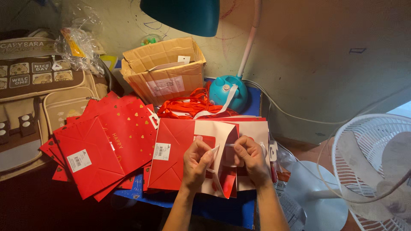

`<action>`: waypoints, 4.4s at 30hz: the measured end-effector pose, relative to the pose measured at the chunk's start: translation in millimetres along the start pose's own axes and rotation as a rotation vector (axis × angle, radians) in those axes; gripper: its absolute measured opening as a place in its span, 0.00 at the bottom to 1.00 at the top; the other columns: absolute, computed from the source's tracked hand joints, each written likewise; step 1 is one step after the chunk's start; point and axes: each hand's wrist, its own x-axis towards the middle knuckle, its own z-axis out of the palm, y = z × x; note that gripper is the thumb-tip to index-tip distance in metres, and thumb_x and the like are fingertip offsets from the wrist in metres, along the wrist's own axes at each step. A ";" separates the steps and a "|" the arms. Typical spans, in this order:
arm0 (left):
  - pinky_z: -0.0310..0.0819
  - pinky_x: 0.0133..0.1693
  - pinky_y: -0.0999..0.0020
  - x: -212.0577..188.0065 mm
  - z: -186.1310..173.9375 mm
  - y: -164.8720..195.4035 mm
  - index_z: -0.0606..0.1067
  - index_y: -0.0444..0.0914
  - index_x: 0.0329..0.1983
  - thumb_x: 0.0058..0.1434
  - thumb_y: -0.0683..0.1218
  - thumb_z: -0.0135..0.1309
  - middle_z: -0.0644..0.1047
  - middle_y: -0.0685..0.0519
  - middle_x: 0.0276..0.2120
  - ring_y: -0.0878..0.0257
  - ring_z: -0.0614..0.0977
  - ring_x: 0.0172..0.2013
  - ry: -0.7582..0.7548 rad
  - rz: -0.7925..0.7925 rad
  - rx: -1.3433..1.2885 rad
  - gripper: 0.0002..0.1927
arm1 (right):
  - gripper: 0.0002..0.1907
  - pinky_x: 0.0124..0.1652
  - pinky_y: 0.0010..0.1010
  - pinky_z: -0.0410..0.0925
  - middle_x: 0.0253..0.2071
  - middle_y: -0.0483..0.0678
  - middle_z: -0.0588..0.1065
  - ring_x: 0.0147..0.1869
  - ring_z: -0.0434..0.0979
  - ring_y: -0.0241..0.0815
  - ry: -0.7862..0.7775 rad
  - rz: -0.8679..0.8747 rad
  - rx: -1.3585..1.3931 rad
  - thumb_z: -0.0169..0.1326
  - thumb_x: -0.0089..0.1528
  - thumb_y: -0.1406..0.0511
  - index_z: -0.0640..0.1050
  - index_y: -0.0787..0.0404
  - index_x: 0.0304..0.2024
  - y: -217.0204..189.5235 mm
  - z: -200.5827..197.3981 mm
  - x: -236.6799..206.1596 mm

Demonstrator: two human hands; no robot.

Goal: The person ties ribbons on red Valentine's Day gift bags. They thread red and white ribbons through the bag handles and tie them into bows, handling several bags one at a time on a cluttered table.

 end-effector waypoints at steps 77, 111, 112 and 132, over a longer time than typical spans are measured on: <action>0.78 0.33 0.68 12.5 43.3 31.2 0.77 0.37 0.42 0.67 0.48 0.54 0.86 0.51 0.40 0.60 0.86 0.29 0.162 0.033 0.665 0.09 | 0.07 0.21 0.20 0.56 0.25 0.41 0.73 0.22 0.64 0.26 0.092 0.021 0.098 0.57 0.65 0.69 0.77 0.64 0.45 -0.6 12.0 -4.5; 0.76 0.30 0.68 15.1 47.3 33.8 0.79 0.36 0.37 0.65 0.45 0.56 0.85 0.54 0.36 0.62 0.84 0.26 0.181 0.136 0.710 0.07 | 0.05 0.20 0.17 0.56 0.23 0.40 0.72 0.21 0.65 0.25 0.207 -0.016 -0.092 0.57 0.65 0.68 0.79 0.65 0.41 4.3 19.5 1.5; 0.77 0.30 0.68 15.1 47.8 34.9 0.79 0.36 0.37 0.65 0.45 0.57 0.85 0.53 0.37 0.62 0.85 0.26 0.182 0.134 0.697 0.07 | 0.05 0.20 0.17 0.57 0.23 0.39 0.73 0.21 0.65 0.25 0.196 -0.020 -0.079 0.57 0.65 0.68 0.79 0.65 0.42 4.4 18.4 1.6; 0.59 0.68 0.49 5.3 31.2 54.1 0.63 0.39 0.69 0.63 0.38 0.56 0.46 0.32 0.74 0.44 0.62 0.70 0.601 0.317 0.780 0.31 | 0.11 0.38 0.20 0.70 0.38 0.45 0.81 0.39 0.78 0.29 0.262 -0.152 -0.234 0.53 0.68 0.67 0.80 0.69 0.48 17.2 20.6 1.2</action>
